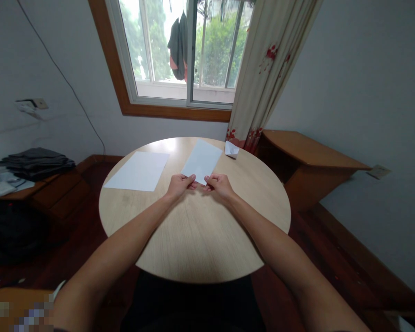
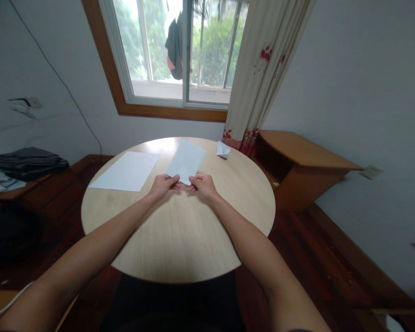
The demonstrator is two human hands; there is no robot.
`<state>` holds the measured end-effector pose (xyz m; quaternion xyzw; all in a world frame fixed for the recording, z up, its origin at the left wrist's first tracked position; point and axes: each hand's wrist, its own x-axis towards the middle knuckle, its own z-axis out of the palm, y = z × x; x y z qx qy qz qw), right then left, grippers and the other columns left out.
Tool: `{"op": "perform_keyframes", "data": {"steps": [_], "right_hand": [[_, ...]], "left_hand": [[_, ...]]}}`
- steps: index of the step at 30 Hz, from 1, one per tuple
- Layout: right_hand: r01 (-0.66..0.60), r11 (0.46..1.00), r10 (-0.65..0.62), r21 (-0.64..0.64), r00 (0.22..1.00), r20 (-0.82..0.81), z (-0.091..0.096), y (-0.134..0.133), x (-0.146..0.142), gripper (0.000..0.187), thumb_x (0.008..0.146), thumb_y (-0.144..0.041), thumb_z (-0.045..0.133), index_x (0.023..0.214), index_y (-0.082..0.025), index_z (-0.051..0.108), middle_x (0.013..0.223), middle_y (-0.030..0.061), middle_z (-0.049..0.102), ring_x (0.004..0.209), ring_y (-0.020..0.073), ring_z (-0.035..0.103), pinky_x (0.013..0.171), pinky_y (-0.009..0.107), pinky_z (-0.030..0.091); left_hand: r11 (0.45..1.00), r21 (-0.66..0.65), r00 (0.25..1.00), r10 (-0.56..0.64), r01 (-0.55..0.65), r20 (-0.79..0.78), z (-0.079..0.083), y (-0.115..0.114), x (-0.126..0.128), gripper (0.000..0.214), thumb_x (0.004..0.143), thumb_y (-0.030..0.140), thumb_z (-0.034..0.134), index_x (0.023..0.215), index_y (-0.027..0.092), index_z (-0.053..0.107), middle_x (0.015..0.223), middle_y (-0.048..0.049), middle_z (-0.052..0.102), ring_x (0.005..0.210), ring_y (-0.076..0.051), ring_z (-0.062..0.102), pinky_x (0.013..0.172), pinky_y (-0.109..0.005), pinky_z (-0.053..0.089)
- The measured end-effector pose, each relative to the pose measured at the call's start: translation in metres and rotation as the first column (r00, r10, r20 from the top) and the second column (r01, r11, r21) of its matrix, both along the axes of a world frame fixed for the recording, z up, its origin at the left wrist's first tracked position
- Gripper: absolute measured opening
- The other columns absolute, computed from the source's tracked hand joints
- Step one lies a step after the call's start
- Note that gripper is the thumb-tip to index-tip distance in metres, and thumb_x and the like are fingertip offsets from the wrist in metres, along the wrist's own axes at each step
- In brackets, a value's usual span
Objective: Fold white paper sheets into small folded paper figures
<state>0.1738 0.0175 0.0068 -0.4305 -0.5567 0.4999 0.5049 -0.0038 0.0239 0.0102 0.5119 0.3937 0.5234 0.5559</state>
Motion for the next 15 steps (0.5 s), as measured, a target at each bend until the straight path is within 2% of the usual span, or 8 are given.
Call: {"op": "perform_keyframes", "data": {"steps": [7, 15], "right_hand": [[-0.009, 1.0, 0.009, -0.019, 1.0, -0.024, -0.0007, -0.0003, -0.0022, 0.046, 0.06, -0.056, 0.076, 0.065, -0.014, 0.058, 0.064, 0.0066, 0.07, 0.048, 0.0116, 0.062, 0.043, 0.019, 0.047], [0.078, 0.997, -0.078, 0.002, 0.996, -0.044, 0.0026, -0.0008, 0.0008, 0.048, 0.061, -0.059, 0.074, 0.065, -0.014, 0.058, 0.051, 0.0032, 0.065, 0.047, 0.0111, 0.061, 0.045, 0.018, 0.047]], "left_hand": [[0.998, -0.003, 0.998, 0.056, -0.056, 0.022, 0.0001, 0.0036, -0.0023, 0.042, 0.065, 0.048, 0.077, 0.063, 0.009, 0.062, 0.062, -0.0103, 0.068, 0.05, -0.013, 0.061, 0.057, -0.03, 0.054], [0.998, 0.043, 0.999, 0.039, -0.037, -0.034, 0.0025, -0.0011, -0.0041, 0.047, 0.061, 0.052, 0.077, 0.065, 0.008, 0.062, 0.063, -0.0121, 0.069, 0.053, -0.014, 0.063, 0.057, -0.029, 0.054]]}}
